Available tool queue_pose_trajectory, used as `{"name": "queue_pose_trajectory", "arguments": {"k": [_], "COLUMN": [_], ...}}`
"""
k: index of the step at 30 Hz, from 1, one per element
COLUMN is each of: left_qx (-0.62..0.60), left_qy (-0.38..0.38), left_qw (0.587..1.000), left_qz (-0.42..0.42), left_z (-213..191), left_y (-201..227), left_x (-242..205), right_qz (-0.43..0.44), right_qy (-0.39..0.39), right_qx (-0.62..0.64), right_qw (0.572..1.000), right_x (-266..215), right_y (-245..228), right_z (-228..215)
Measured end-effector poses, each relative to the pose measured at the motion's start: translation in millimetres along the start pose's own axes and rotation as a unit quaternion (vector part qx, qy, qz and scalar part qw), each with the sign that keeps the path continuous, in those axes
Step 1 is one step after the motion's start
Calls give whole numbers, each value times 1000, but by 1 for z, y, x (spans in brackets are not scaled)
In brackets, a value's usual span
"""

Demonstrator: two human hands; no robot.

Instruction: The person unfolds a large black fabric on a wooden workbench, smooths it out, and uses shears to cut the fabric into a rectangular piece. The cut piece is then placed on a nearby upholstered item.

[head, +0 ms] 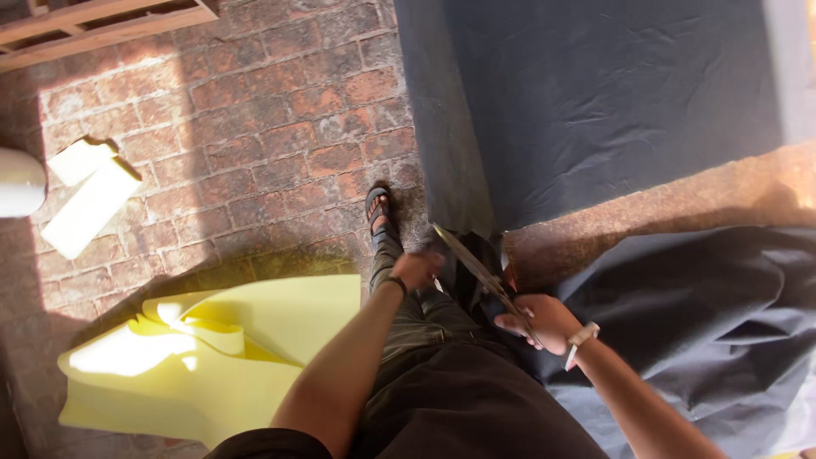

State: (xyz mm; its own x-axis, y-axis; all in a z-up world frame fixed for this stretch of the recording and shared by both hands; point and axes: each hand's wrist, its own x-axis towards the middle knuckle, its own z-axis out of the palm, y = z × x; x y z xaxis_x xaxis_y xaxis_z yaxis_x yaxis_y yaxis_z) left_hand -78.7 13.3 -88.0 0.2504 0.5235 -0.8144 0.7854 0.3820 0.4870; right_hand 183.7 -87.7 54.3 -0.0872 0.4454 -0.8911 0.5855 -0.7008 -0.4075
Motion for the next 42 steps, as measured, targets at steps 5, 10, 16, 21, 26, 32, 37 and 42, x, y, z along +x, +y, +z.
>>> {"name": "queue_pose_trajectory", "arguments": {"k": [5, 10, 16, 21, 26, 32, 37, 42], "left_qx": [39, 142, 155, 159, 182, 209, 210, 209], "left_qy": [152, 249, 294, 302, 298, 281, 257, 219], "left_qw": [982, 947, 861, 822, 821, 830, 842, 869], "left_qz": [107, 145, 384, 456, 452, 434, 425, 391], "left_z": [-12, 9, -5, -11, -17, -19, -18, -28], "left_y": [70, 129, 99, 83, 93, 99, 99, 103], "left_x": [7, 1, -8, -30, -43, -46, -46, -51], "right_qz": [39, 14, -5, -51, -70, -44, -72, -48], "right_qy": [23, 34, 16, -12, 14, 26, 40, 48], "right_qx": [175, 249, 275, 327, 346, 374, 372, 362], "right_qw": [984, 968, 961, 944, 936, 926, 925, 930], "right_x": [-30, -32, -13, 6, 28, 28, 36, 44], "right_y": [80, 132, 136, 112, 90, 75, 54, 28], "right_z": [14, 28, 31, 31, 31, 35, 24, 9]}}
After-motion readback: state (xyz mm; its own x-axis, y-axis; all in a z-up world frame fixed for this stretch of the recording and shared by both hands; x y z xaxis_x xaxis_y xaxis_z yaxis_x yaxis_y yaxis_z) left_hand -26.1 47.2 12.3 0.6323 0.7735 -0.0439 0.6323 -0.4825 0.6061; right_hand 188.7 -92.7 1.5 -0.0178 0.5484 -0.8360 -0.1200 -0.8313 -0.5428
